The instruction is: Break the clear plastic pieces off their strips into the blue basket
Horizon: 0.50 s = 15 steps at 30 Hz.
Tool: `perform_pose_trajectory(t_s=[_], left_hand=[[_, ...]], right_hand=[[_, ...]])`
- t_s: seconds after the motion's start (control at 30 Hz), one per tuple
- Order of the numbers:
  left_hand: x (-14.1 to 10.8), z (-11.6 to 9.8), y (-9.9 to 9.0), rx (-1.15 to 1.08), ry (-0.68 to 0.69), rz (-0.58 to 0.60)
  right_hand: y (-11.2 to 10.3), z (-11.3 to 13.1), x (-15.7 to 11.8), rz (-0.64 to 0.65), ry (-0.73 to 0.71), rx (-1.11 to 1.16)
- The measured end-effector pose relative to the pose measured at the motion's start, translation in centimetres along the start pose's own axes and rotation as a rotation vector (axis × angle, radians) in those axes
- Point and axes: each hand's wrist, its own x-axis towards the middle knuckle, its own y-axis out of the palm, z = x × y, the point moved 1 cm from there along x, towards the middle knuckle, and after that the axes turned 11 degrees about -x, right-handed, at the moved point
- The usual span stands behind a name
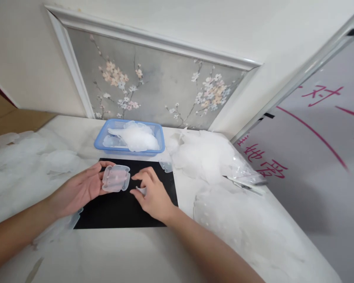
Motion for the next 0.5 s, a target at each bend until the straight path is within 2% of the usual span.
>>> perform_pose_trajectory(t_s=[0.07,0.13,0.2,0.27,0.33,0.43,0.5], left_hand=[[-0.1,0.0,0.2,0.023,-0.012,0.037],[-0.3,-0.3,0.1,0.143,-0.027,0.056],[-0.6,-1.2,-0.5,0.421,-0.019,0.023],[-0.9,-2.5,-1.7,0.793,0.032,-0.025],[-1.2,-3.8,-3.0,1.126,0.082,-0.014],[-1.4,-5.0,-4.2,1.467,0.091,0.041],[-1.2,-5.1,-4.3,1.618,0.094,0.062]], right_hand=[[0.4,0.6,-0.1,0.061,-0.1,-0.012],[0.6,1.0,-0.1,0.104,-0.094,0.069],[0.7,1.2,0.1,0.093,0.063,0.241],[0.8,1.1,0.4,0.082,0.303,0.451],[0.9,0.7,0.6,0.124,0.489,0.627],[1.0,0.3,0.9,0.213,0.616,0.797],[0.9,0.2,1.0,0.234,0.65,0.868]])
